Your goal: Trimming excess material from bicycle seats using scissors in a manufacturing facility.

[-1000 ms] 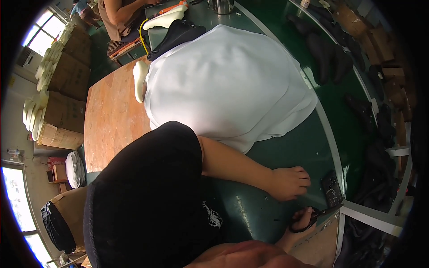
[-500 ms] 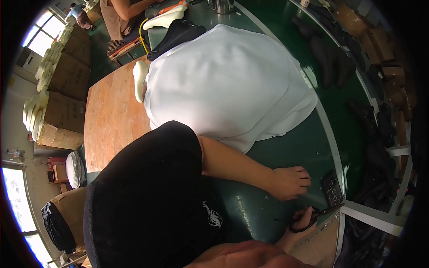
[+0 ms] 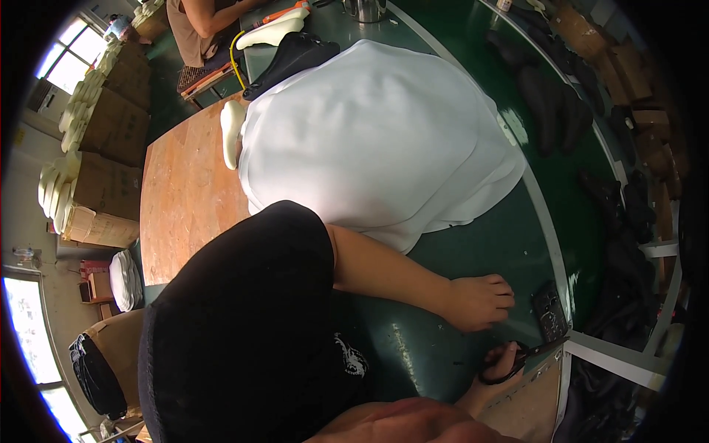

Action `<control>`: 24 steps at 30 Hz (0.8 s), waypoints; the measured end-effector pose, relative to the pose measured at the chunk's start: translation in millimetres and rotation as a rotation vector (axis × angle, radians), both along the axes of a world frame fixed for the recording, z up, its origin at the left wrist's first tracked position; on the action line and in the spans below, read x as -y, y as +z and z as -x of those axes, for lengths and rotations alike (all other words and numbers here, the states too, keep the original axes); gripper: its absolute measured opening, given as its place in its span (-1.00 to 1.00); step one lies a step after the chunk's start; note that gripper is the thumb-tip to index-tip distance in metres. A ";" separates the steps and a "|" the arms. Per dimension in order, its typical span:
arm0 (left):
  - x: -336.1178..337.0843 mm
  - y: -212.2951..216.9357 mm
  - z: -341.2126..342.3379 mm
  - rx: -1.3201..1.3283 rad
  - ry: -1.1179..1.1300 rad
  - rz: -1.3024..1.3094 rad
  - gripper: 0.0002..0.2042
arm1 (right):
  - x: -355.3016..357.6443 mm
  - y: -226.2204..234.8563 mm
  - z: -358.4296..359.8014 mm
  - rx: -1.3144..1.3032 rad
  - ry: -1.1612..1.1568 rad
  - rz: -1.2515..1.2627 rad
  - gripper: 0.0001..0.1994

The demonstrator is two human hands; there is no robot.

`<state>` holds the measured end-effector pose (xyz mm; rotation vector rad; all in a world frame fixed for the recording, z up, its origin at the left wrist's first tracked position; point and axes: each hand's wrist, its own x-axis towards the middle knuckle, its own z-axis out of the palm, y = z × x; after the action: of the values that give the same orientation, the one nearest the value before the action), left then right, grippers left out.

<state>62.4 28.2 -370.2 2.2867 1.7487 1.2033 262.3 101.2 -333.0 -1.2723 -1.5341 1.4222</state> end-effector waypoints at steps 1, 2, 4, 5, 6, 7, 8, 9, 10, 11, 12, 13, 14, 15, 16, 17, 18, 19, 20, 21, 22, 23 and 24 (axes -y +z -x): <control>0.1 -0.1 0.0 0.000 0.001 -0.001 -0.65 | 0.8 1.3 0.7 0.005 -0.004 -0.003 -0.74; 0.3 -0.3 -0.1 0.000 0.001 0.000 -0.65 | 1.1 1.5 0.7 0.005 -0.004 -0.003 -0.74; 0.3 -0.2 -0.1 -0.003 0.001 -0.001 -0.65 | 1.3 2.0 0.4 0.011 -0.001 0.006 -0.74; 0.0 0.1 -0.2 -0.003 0.000 -0.001 -0.65 | 0.8 1.6 -0.1 0.011 -0.002 0.006 -0.74; -0.4 0.4 -0.3 -0.002 0.000 -0.002 -0.65 | -0.1 0.7 -0.9 0.012 -0.001 0.001 -0.74; 0.0 0.4 -0.3 -0.001 0.002 0.000 -0.65 | -0.3 0.2 -1.1 0.013 0.001 -0.003 -0.74; 0.4 0.4 -0.1 -0.001 0.003 0.000 -0.65 | 0.0 0.2 -0.9 0.013 0.002 -0.002 -0.74; 0.8 0.5 0.1 -0.003 0.003 0.000 -0.65 | 0.5 0.6 -0.5 0.014 0.003 0.000 -0.74; 0.8 0.6 0.2 -0.005 0.002 -0.001 -0.65 | 0.7 1.0 -0.4 0.015 0.004 0.002 -0.74; 0.7 0.8 0.2 -0.005 0.001 -0.001 -0.65 | 0.6 0.9 -0.6 0.015 0.004 0.001 -0.74; 0.6 1.2 0.2 -0.006 0.000 0.001 -0.65 | 0.5 0.6 -1.0 0.007 0.002 0.005 -0.74; 0.5 1.2 0.3 -0.007 -0.001 0.003 -0.66 | 0.2 0.3 -1.2 -0.001 0.002 0.008 -0.74; 0.5 1.3 0.3 -0.007 -0.001 0.002 -0.66 | 0.0 -0.1 -1.3 -0.001 0.002 0.008 -0.74; 0.7 1.4 0.2 -0.004 -0.002 -0.001 -0.66 | -0.2 -0.6 -1.4 0.001 -0.002 -0.001 -0.74; 1.0 1.2 0.1 -0.002 -0.002 -0.004 -0.66 | -0.1 -0.9 -1.4 0.003 -0.004 -0.009 -0.74; 1.0 1.2 0.1 -0.002 -0.001 -0.004 -0.66 | -0.1 -1.0 -1.3 0.002 -0.004 -0.009 -0.74; 0.8 1.3 0.0 -0.001 -0.002 -0.001 -0.66 | 0.0 -1.0 -1.2 0.001 -0.007 -0.008 -0.74; 0.7 1.3 -0.1 0.000 -0.002 0.002 -0.66 | -0.1 -1.1 -1.2 0.000 -0.011 -0.007 -0.74; 0.6 1.4 -0.3 0.000 -0.002 0.001 -0.66 | -0.1 -1.1 -1.4 0.000 -0.010 -0.007 -0.74; 0.6 1.5 -0.5 0.003 -0.005 0.004 -0.66 | -0.1 -1.1 -1.8 0.007 -0.003 -0.018 -0.74; 0.8 1.3 -0.3 0.006 -0.008 0.007 -0.66 | 0.1 -1.2 -1.7 0.014 0.005 -0.028 -0.74; 1.0 1.2 -0.2 0.005 -0.007 0.007 -0.66 | -0.1 -1.7 -1.9 0.012 0.006 -0.028 -0.74; 1.2 1.0 -0.1 0.008 -0.006 0.006 -0.66 | -0.8 -2.4 -2.0 0.009 0.010 -0.029 -0.75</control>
<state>62.4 27.0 -369.2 2.2789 1.7398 1.2033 264.3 102.0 -335.4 -1.2573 -1.5634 1.3969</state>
